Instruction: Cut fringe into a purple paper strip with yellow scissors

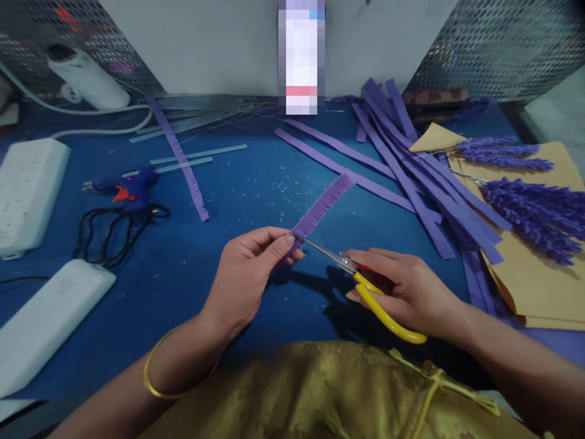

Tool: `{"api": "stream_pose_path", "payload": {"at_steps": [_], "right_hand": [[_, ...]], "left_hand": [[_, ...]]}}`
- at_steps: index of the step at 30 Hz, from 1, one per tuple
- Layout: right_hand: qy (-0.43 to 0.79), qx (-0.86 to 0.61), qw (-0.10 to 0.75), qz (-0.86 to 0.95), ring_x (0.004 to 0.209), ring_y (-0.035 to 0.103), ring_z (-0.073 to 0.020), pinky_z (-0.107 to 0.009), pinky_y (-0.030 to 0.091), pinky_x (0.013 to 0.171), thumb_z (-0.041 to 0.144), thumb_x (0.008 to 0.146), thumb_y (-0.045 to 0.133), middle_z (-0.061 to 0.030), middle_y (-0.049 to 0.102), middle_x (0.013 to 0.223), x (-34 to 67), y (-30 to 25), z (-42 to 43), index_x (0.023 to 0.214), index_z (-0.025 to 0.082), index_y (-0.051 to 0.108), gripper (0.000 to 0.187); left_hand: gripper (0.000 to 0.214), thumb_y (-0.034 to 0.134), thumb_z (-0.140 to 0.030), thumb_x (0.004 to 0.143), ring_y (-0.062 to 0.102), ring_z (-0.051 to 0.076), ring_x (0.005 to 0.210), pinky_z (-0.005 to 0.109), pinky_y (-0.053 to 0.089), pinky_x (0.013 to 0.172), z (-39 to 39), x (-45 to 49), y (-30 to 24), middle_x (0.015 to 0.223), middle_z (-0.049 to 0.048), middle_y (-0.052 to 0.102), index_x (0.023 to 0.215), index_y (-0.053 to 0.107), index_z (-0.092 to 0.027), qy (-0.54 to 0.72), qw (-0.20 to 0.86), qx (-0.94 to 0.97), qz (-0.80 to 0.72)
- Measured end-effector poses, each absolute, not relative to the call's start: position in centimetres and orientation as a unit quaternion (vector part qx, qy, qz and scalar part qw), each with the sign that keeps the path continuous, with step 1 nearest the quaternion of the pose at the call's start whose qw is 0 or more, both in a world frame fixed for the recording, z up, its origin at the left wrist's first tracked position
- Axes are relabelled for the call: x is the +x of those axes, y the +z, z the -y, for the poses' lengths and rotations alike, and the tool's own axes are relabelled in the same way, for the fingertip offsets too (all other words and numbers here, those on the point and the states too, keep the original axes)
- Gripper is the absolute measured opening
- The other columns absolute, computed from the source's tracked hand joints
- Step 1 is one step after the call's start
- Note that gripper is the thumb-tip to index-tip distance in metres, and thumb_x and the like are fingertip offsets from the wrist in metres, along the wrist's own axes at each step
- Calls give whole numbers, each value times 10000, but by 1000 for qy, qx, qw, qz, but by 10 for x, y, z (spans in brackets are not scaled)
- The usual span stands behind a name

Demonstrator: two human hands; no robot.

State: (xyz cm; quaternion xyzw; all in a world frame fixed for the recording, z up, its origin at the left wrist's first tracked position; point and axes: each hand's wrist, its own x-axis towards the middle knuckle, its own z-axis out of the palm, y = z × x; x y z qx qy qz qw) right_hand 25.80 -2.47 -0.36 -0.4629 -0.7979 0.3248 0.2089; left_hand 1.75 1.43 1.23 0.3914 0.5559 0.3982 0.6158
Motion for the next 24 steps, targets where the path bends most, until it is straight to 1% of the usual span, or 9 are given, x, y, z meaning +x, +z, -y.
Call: {"api": "stream_pose_path", "payload": {"at_steps": [11,16,20,24], "right_hand": [[316,-448,225,805,583,518,-131,-247,384,554,397,936,643,7,568,707,258,-1,23,1184,152,658,349],[327,-452,216,801,583,518,-129,-243,378,553,415,928,649,10,565,698,259,0,23,1184,149,661,370],[361,-454,205,788,620,545,-138,-245,407,587,430,925,646,-10,620,740,259,1,23,1164,166,672,357],[399,-456,204,769,657,576,-148,-244,430,605,443,923,644,-31,674,800,259,2,22,1097,184,695,316]], "left_hand": [[105,743,-290,800,597,126,657,238,460,661,-14,17,13,679,9,719,763,759,-193,390,613,404,-555],[108,739,-278,795,586,117,657,221,447,652,-14,16,14,672,7,708,743,753,-184,386,629,393,-548],[111,736,-243,778,572,103,615,201,430,613,-17,14,15,634,3,684,693,738,-172,376,671,359,-529],[115,738,-223,770,567,84,584,178,419,591,-20,14,15,606,-4,672,667,732,-171,369,712,322,-503]]}}
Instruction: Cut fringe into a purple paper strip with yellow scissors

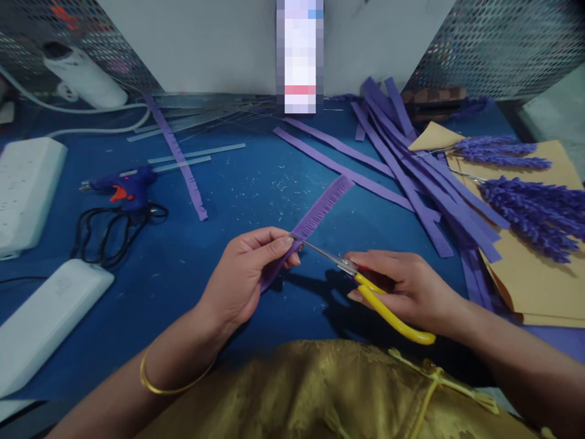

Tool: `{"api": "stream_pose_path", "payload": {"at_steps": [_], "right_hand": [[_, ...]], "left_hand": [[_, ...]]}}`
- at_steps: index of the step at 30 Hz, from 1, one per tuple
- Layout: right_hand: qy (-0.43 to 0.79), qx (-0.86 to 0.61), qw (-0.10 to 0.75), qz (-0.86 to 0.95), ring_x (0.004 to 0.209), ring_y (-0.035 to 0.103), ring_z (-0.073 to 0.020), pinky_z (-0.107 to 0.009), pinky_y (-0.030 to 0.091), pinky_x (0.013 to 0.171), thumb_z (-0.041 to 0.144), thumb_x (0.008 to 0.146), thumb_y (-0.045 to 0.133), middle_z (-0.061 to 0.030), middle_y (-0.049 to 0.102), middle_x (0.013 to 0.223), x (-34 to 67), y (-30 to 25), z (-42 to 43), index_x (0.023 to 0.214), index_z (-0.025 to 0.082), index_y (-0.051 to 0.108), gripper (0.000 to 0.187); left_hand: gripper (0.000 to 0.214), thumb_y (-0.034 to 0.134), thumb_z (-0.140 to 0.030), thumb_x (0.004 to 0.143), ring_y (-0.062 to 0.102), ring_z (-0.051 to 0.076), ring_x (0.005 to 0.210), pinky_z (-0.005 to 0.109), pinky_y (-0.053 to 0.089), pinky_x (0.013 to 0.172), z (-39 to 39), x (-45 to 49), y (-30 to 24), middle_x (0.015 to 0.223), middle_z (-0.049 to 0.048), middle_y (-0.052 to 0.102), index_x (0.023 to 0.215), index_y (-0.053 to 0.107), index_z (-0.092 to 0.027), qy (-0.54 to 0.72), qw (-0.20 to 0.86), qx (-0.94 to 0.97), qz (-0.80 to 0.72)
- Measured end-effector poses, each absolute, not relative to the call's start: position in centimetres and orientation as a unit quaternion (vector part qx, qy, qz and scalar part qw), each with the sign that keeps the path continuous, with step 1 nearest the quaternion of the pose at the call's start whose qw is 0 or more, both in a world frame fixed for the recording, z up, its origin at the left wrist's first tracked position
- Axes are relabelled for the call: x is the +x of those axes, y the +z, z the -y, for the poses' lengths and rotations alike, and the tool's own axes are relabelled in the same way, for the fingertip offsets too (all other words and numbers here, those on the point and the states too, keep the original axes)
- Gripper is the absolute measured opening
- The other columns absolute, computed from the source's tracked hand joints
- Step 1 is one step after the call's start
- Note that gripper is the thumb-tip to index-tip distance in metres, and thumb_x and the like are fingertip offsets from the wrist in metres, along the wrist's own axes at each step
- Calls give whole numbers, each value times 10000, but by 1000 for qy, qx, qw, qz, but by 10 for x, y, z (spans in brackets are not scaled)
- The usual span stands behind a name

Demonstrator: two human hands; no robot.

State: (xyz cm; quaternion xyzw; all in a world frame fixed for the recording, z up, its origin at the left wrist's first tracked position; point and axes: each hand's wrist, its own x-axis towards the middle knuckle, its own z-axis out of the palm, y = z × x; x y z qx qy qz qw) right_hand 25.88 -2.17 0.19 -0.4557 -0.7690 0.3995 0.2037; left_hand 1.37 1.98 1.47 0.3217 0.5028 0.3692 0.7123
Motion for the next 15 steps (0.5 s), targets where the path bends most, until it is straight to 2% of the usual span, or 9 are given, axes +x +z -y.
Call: {"api": "stream_pose_path", "payload": {"at_steps": [7,11,15], "right_hand": [[414,-466,211,753,806,658,-197,-256,469,659,464,923,638,-82,730,960,258,2,20,1030,174,713,318],[405,-471,214,754,747,637,-178,-261,467,651,439,913,659,-60,719,898,259,-1,22,1105,189,700,317],[365,-483,220,765,654,591,-148,-258,440,599,413,881,701,-38,685,845,258,-4,23,1226,198,664,408]], "left_hand": [[99,783,-276,772,583,81,632,171,438,628,-18,15,13,675,4,711,760,770,-178,365,699,329,-519],[92,796,-274,763,595,92,655,188,447,642,-16,15,12,699,6,729,785,781,-186,370,658,377,-537],[87,796,-274,754,601,99,657,198,457,658,-16,16,13,687,4,731,764,780,-189,384,634,387,-548]]}}
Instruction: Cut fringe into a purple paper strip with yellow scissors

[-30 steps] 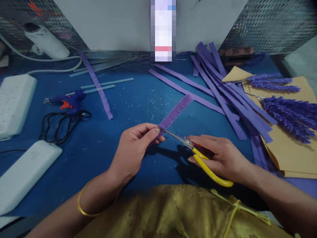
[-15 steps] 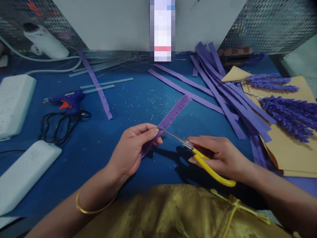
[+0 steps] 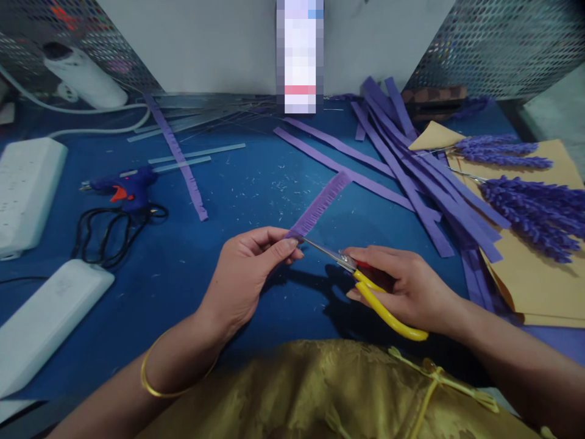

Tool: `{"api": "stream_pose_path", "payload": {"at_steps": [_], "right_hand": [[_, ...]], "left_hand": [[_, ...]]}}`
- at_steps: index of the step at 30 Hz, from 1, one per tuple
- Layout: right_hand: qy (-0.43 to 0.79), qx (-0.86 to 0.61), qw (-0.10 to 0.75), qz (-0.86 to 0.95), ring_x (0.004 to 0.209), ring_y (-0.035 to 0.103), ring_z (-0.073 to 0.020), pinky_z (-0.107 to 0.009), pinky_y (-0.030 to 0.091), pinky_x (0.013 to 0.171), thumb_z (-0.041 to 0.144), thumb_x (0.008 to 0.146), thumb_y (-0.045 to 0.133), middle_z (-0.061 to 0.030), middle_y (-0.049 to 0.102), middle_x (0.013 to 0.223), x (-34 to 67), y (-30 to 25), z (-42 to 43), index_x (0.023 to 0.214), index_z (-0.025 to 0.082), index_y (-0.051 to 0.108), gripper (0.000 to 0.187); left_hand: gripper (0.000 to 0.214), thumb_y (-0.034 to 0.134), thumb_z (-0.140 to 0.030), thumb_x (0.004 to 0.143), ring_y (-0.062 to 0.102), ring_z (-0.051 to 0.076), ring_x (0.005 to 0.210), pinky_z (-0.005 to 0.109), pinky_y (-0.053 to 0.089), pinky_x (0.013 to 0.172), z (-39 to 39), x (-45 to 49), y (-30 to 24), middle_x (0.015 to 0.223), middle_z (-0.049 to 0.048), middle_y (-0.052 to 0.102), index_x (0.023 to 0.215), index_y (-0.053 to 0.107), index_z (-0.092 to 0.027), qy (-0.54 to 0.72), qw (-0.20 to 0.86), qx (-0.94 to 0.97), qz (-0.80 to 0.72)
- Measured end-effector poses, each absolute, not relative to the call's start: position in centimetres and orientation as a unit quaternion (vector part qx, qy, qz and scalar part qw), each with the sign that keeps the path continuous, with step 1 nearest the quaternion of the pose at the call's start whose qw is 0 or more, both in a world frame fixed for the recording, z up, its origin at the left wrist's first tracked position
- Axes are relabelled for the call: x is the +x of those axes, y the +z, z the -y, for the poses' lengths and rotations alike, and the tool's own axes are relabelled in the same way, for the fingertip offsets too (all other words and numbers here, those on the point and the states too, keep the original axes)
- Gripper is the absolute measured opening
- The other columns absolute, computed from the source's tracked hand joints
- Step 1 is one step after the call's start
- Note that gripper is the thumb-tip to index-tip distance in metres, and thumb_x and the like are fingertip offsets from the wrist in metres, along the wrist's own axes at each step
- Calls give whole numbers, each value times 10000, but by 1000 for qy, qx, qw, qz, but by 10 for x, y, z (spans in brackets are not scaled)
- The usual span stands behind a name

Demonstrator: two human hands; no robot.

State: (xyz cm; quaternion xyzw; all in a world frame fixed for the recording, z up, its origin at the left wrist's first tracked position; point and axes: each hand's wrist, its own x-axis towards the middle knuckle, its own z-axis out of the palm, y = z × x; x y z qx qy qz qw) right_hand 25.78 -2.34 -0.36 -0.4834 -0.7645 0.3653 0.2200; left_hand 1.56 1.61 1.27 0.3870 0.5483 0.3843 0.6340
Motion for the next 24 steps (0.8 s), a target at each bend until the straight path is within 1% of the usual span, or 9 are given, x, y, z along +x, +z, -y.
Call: {"api": "stream_pose_path", "payload": {"at_steps": [3,10,14,18,24], "right_hand": [[332,-482,224,779,628,566,-132,-253,427,584,402,878,707,-25,652,819,257,-4,24,1258,177,642,446],[310,-474,222,794,624,552,-127,-247,408,569,387,894,693,-10,611,786,257,-2,25,1255,159,633,431],[318,-469,225,793,627,553,-126,-250,418,587,393,892,699,-5,609,786,257,-3,26,1250,164,634,430],[318,-467,225,794,590,525,-127,-255,400,563,417,906,678,0,594,744,257,-4,25,1232,162,645,415],[327,-457,209,800,606,532,-141,-256,398,566,433,929,642,-15,609,740,259,0,23,1205,171,654,381]], "left_hand": [[78,797,-265,745,607,103,660,203,464,671,-16,16,14,683,3,733,762,779,-191,399,630,376,-550],[66,801,-253,736,610,99,658,200,462,665,-15,16,13,677,-2,737,769,780,-199,409,628,367,-551],[62,797,-246,742,611,102,657,207,460,662,-15,17,12,682,-2,739,779,782,-199,405,625,375,-552],[71,797,-253,744,610,107,657,217,457,662,-14,17,12,683,2,740,780,779,-195,402,621,380,-556],[86,799,-259,735,608,116,655,230,459,665,-14,17,14,684,10,735,769,775,-185,400,622,374,-559]]}}
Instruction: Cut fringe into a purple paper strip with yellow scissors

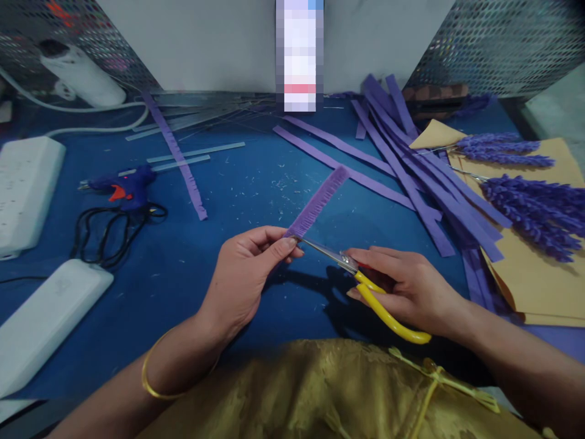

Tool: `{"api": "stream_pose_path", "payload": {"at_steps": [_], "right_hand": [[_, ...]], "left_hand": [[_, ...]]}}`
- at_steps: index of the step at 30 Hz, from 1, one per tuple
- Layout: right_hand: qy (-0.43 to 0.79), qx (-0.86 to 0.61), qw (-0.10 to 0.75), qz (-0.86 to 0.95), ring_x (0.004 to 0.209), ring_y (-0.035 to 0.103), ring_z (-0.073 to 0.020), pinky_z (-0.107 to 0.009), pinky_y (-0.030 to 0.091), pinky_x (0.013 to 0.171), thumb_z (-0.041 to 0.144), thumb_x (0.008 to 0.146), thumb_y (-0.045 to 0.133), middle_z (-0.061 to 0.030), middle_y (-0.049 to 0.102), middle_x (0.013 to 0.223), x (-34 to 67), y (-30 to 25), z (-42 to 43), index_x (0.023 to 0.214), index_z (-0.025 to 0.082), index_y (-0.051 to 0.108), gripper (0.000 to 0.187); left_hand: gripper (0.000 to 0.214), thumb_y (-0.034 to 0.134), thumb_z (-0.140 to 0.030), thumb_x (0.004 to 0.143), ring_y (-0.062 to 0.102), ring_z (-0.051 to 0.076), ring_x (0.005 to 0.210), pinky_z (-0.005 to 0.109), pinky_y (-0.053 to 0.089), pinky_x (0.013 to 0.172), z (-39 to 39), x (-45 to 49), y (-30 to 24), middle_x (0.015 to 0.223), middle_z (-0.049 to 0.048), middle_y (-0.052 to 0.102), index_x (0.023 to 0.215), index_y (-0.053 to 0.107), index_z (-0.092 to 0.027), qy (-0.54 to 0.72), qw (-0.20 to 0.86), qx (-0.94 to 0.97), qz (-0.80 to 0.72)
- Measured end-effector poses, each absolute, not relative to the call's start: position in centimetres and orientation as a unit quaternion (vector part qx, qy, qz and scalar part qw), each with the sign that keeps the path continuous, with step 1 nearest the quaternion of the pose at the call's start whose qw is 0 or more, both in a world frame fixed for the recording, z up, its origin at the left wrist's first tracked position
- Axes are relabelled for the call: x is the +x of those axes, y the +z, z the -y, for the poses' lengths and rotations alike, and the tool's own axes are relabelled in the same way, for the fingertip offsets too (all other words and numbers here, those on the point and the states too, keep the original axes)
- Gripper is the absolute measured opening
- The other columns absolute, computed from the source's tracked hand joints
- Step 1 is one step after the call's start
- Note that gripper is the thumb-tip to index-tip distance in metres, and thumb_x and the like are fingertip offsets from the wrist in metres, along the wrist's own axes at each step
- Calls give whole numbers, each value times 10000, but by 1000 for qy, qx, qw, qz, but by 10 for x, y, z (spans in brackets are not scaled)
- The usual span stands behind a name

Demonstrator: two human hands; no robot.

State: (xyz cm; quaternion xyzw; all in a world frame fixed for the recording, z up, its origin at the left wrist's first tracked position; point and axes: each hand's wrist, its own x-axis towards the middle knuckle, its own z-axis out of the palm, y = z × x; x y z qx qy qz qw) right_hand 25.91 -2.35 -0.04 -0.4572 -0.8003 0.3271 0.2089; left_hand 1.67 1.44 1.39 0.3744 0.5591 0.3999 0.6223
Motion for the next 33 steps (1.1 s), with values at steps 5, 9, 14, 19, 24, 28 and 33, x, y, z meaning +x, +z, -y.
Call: {"api": "stream_pose_path", "payload": {"at_steps": [5,9,14,19,24,28,33], "right_hand": [[325,-461,202,801,606,541,-147,-259,404,573,428,937,628,-16,615,720,260,1,23,1198,177,660,363],[321,-459,207,802,614,548,-145,-255,407,576,422,931,641,-15,615,732,258,0,24,1212,174,653,376],[322,-463,219,797,602,537,-130,-240,404,566,417,918,663,-10,601,757,256,-3,25,1239,174,633,404],[314,-459,212,804,607,526,-135,-246,399,572,424,933,643,-10,592,743,258,-4,25,1215,185,641,370],[323,-456,212,801,616,542,-146,-256,403,579,434,936,632,-24,625,743,258,-1,23,1165,177,661,346],[311,-464,208,803,613,548,-151,-259,397,577,439,944,612,-22,623,729,259,0,23,1176,181,661,351],[308,-468,215,800,600,531,-138,-251,391,564,427,929,640,-3,585,720,257,-2,24,1204,174,650,374]], "left_hand": [[84,799,-259,730,595,116,638,232,450,645,-15,17,13,682,13,733,759,771,-185,398,624,370,-562],[83,797,-260,737,588,108,641,221,446,650,-15,17,13,682,10,732,756,770,-183,397,629,367,-558],[81,794,-250,736,592,109,642,219,444,645,-15,18,15,671,10,726,744,765,-175,391,639,366,-553],[82,791,-247,737,586,109,631,220,443,630,-14,19,16,664,13,722,739,765,-170,385,646,363,-550],[77,793,-250,742,589,108,637,216,451,637,-14,18,15,676,13,726,750,769,-177,383,645,366,-551],[94,797,-262,736,607,109,641,221,473,659,-15,19,15,690,14,726,770,767,-179,390,655,345,-548],[139,814,-288,721,621,114,635,232,493,673,-15,20,15,685,10,719,783,758,-176,405,643,335,-557]]}}
